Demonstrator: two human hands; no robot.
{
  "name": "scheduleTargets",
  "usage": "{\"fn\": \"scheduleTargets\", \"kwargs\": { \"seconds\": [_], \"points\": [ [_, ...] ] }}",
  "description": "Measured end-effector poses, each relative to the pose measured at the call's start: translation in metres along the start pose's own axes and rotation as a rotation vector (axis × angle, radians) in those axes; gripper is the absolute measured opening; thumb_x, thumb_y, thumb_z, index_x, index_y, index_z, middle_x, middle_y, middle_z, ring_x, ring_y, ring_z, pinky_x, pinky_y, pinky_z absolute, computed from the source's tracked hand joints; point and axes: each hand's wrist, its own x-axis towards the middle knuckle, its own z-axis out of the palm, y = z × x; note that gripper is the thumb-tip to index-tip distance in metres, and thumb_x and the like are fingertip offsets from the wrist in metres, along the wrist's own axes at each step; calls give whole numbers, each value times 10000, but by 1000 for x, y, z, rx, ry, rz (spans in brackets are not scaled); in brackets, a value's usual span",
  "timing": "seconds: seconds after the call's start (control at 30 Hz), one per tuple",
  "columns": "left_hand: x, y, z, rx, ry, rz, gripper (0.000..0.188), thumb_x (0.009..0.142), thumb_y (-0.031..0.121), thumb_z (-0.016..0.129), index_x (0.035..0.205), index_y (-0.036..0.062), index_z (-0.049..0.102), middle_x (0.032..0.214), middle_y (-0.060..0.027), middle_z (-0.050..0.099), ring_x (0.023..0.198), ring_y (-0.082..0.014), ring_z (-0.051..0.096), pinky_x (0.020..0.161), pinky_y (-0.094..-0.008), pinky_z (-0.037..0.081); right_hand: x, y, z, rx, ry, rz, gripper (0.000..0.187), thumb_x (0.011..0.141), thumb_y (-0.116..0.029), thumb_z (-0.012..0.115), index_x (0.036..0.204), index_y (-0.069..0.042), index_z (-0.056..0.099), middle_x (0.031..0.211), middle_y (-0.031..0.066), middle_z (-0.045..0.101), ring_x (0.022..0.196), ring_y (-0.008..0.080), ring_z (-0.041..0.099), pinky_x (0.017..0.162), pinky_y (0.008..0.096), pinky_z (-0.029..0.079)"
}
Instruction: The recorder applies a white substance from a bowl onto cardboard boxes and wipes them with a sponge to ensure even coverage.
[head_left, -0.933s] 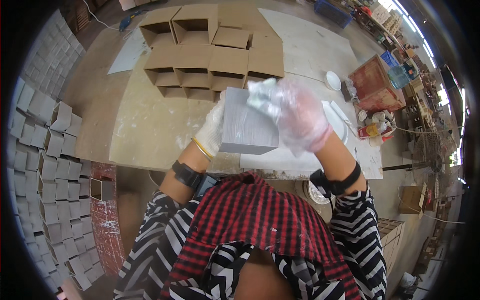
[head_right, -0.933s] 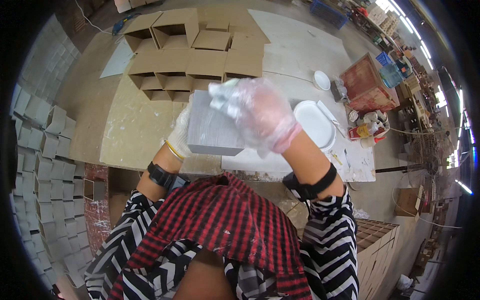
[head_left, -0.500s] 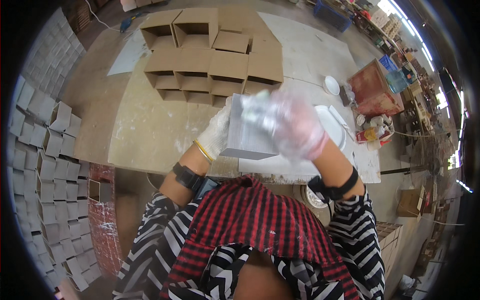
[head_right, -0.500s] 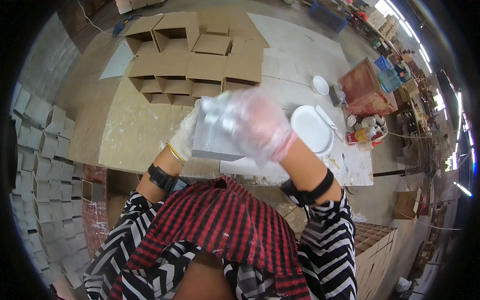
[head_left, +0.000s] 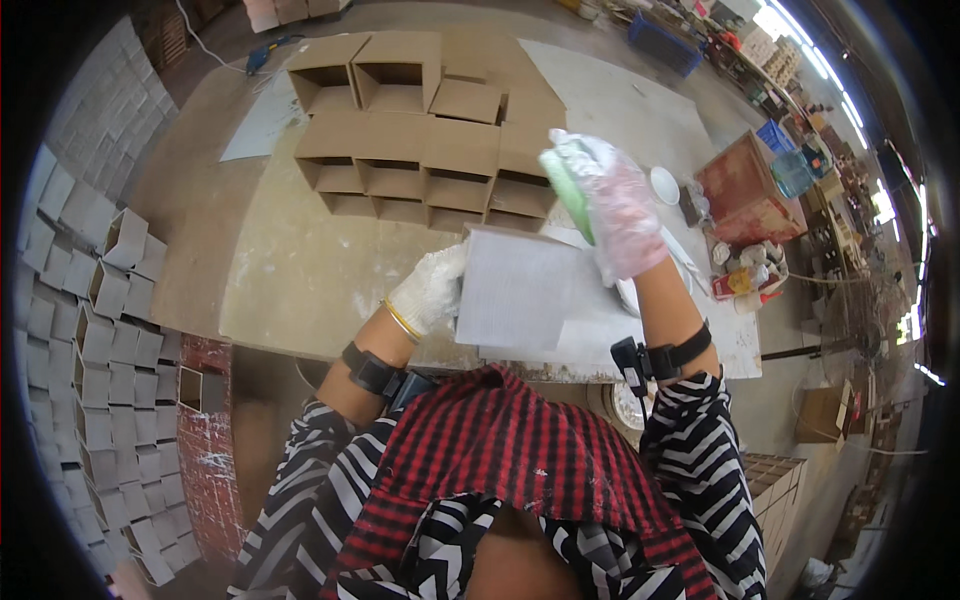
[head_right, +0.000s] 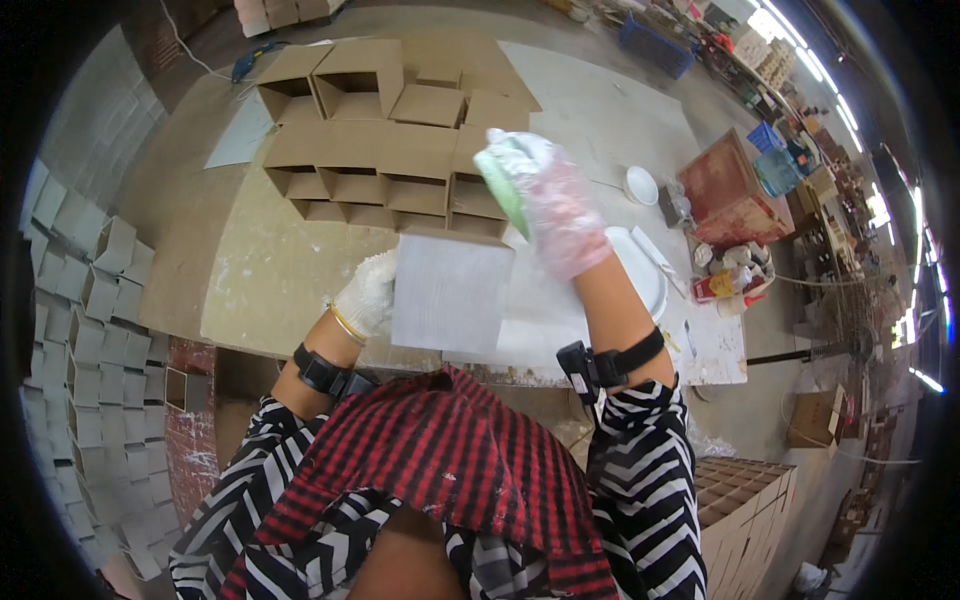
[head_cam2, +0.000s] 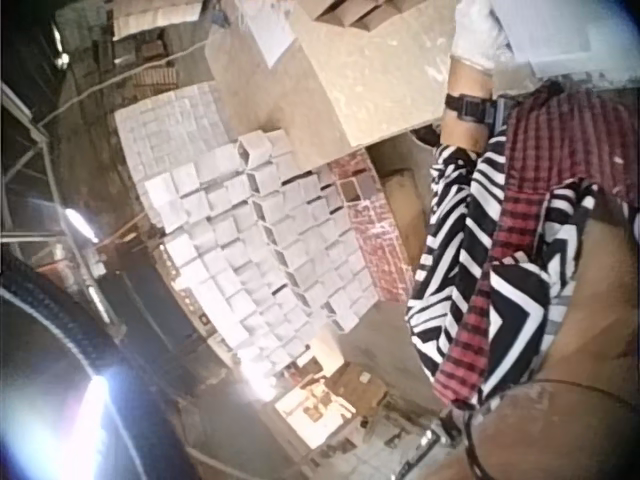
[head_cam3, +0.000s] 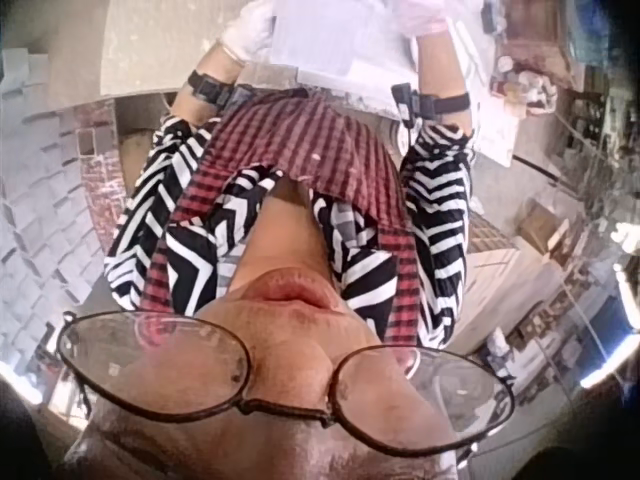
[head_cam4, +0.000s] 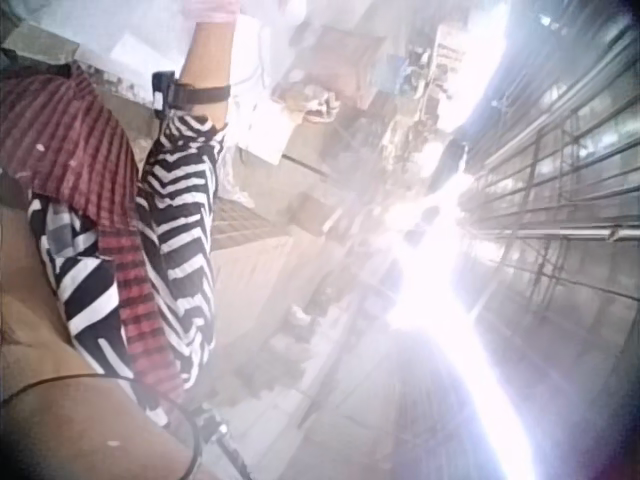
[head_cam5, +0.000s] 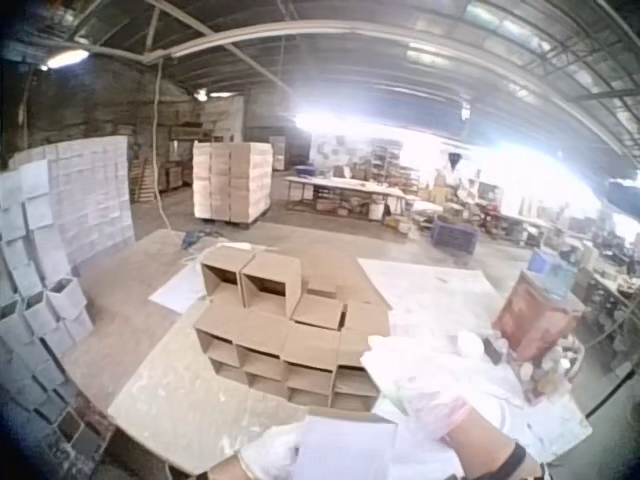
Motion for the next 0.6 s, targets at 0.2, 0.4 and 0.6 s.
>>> {"fn": "scheduleTargets", "kwargs": {
  "seconds": [0.2,0.4,0.6],
  "points": [
    [8,-25,-16,-506,-90,11,365,1009,186,532,1283,-43,605,1220,-128,667,1101,-231,652,980,-358,513,-25,-5,1,145,39,7,616,779,61,647,1377,-72,577,1382,127,610,1233,294,601,1069,347,446],
    [11,-31,-14,-461,53,-113,371,1000,182,504,1290,-32,594,1228,-152,660,1113,-259,651,959,-384,530,-41,-2,9,-31,-43,-35,606,774,69,633,1364,-59,590,1389,128,608,1235,273,608,1054,333,450],
    [20,-32,-18,-694,70,-65,362,1015,232,468,1249,-6,609,1175,-163,666,1065,-287,658,931,-402,552,-49,-19,4,11,-89,-33,563,806,45,625,1355,-83,604,1386,118,606,1234,268,601,1049,335,459]
  ]
}}
